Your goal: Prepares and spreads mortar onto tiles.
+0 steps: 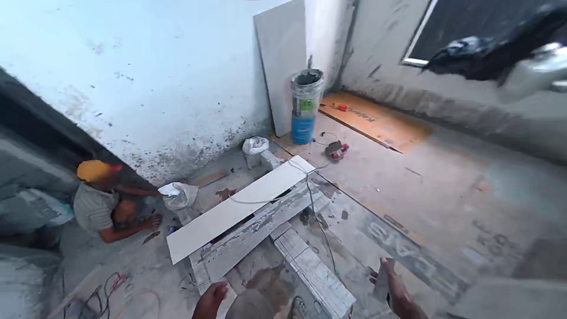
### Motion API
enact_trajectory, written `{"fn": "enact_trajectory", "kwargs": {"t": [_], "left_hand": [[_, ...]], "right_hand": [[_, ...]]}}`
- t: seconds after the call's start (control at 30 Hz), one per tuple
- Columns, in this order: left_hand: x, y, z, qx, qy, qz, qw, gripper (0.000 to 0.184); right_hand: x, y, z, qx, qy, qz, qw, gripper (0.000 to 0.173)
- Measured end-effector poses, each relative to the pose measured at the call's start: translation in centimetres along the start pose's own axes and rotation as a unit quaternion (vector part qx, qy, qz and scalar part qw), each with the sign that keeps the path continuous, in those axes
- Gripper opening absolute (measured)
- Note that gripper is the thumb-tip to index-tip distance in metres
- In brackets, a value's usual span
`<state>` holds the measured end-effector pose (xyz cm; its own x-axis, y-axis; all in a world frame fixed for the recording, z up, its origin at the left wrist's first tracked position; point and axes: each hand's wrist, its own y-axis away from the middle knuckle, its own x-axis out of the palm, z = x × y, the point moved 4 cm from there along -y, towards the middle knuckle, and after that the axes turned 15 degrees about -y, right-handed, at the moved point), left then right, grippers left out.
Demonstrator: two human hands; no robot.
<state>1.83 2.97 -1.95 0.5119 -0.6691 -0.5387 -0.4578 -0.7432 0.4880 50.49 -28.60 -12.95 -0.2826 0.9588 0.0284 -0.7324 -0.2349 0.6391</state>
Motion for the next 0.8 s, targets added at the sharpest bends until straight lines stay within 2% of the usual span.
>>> {"fn": "enact_trajectory", "kwargs": {"t": [0.07, 0.13, 0.17, 0.23, 0.3, 0.33, 0.4, 0.47, 0.53, 0.6, 0.63, 0.7, 0.8], "left_hand": [[2.3, -1.8, -3.9, 0.015, 0.057, 0.045, 0.997, 0.045], [5.0, -3.6, -6.6, -0.001, 0.147, 0.086, 0.985, 0.046], [6.3, -4.7, -7.7, -0.011, 0.194, 0.095, 0.976, 0.047], [8.6, -7.2, -10.0, -0.016, 0.271, 0.094, 0.958, 0.054], [10.3, -10.2, -12.3, -0.011, 0.307, 0.106, 0.946, 0.068], [10.8, -11.8, -13.4, -0.009, 0.316, 0.125, 0.94, 0.072], [11.3, -14.2, -15.1, 0.001, 0.328, 0.173, 0.929, 0.07], [11.0, -16.6, -16.5, 0.016, 0.372, 0.222, 0.901, 0.065], [10.3, -18.5, -18.3, -0.009, 0.436, 0.261, 0.861, 0.061], [9.5, -20.4, -19.4, 0.007, 0.48, 0.292, 0.827, 0.076], [9.1, -21.4, -19.9, 0.019, 0.495, 0.3, 0.815, 0.094], [8.2, -23.6, -21.1, 0.043, 0.483, 0.302, 0.82, 0.12], [6.8, -26.3, -22.7, 0.045, 0.463, 0.271, 0.843, 0.116]], "right_hand": [[5.3, 0.4, 4.2, -0.035, -0.04, 0.061, 0.997, 0.076], [11.6, 2.1, 6.5, -0.069, -0.062, 0.159, 0.983, 0.072], [14.7, 3.3, 6.8, -0.078, -0.075, 0.217, 0.97, 0.072], [20.6, 6.2, 6.2, -0.075, -0.079, 0.313, 0.944, 0.085], [25.8, 9.3, 5.2, -0.056, -0.017, 0.392, 0.918, 0.099], [28.1, 10.4, 4.4, -0.044, 0.025, 0.418, 0.907, 0.099], [31.5, 11.1, 3.0, -0.022, 0.112, 0.443, 0.889, 0.105], [33.6, 9.8, 4.0, -0.017, 0.207, 0.447, 0.87, 0.113], [34.7, 7.6, 7.4, -0.004, 0.288, 0.457, 0.842, 0.103], [36.0, 5.8, 11.2, 0.005, 0.358, 0.473, 0.805, 0.095], [36.9, 5.3, 12.9, -0.001, 0.393, 0.478, 0.786, 0.093], [39.0, 4.7, 15.3, -0.029, 0.458, 0.478, 0.749, 0.094], [42.3, 4.3, 16.2, -0.076, 0.528, 0.472, 0.702, 0.116]]}}
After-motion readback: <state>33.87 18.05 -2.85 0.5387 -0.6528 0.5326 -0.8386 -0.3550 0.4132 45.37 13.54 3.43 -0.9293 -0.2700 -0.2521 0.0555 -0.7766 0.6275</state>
